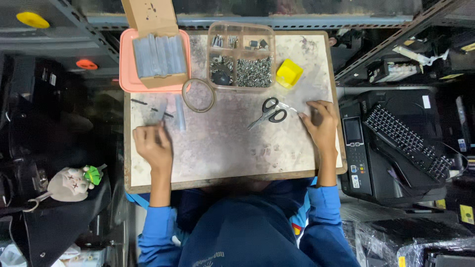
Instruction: The person organizes small metal screws from a plastic bag into a yellow container on a cluttered workbench. They use their hands to sort the screws and place them into the container, then set the container down.
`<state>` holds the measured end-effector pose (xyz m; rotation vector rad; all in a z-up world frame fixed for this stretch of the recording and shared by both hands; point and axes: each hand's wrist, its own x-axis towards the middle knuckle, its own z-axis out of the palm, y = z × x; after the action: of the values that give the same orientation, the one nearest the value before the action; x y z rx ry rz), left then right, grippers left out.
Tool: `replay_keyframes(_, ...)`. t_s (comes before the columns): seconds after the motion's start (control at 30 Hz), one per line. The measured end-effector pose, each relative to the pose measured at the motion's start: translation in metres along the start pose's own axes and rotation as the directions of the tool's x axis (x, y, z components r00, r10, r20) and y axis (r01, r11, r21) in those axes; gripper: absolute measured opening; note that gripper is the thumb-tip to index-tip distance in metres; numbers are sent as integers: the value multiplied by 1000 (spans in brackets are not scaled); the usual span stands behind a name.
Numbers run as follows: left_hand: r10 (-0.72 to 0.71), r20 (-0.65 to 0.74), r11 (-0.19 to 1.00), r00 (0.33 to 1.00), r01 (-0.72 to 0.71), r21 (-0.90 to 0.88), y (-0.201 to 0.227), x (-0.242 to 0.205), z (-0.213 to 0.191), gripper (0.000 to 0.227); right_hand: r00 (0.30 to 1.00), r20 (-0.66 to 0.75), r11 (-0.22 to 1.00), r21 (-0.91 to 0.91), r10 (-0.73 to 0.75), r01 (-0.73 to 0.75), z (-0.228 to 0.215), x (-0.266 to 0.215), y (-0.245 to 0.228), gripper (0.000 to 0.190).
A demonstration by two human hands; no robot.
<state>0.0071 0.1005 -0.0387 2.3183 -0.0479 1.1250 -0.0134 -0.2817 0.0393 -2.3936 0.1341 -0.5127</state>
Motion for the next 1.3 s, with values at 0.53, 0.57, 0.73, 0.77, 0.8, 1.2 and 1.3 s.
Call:
replay_keyframes(0.53,23,147,986,989,2,-169,34,10,2,11,991,71,993,-23,-113,115,57,81,40,67)
replay_keyframes(0.57,19,162,965,987,24,-261,38,11,4,15,994,25,994,-12,-109,109,57,81,38,66)
replay_keyframes(0.73,-26,329,798,944,218,-562,87,51,13,44,981,-165,987,112,-99,118,31,70,-19,76)
replay_keyframes(0.77,78,406,745,911,217,-630,99,63,18,61,981,-120,967,186,-152,173,29,70,-35,79)
replay_keyframes(0.8,191,465,685,864,222,-694,112,75,24,78,975,-82,939,261,-209,223,26,71,-51,83)
replay_keyframes(1.2,101,404,702,909,223,-677,100,102,106,66,908,264,905,367,-324,216,57,115,-85,67)
replay_keyframes(1.3,127,370,824,920,110,-556,82,87,130,68,957,122,964,5,-263,264,94,126,-34,21)
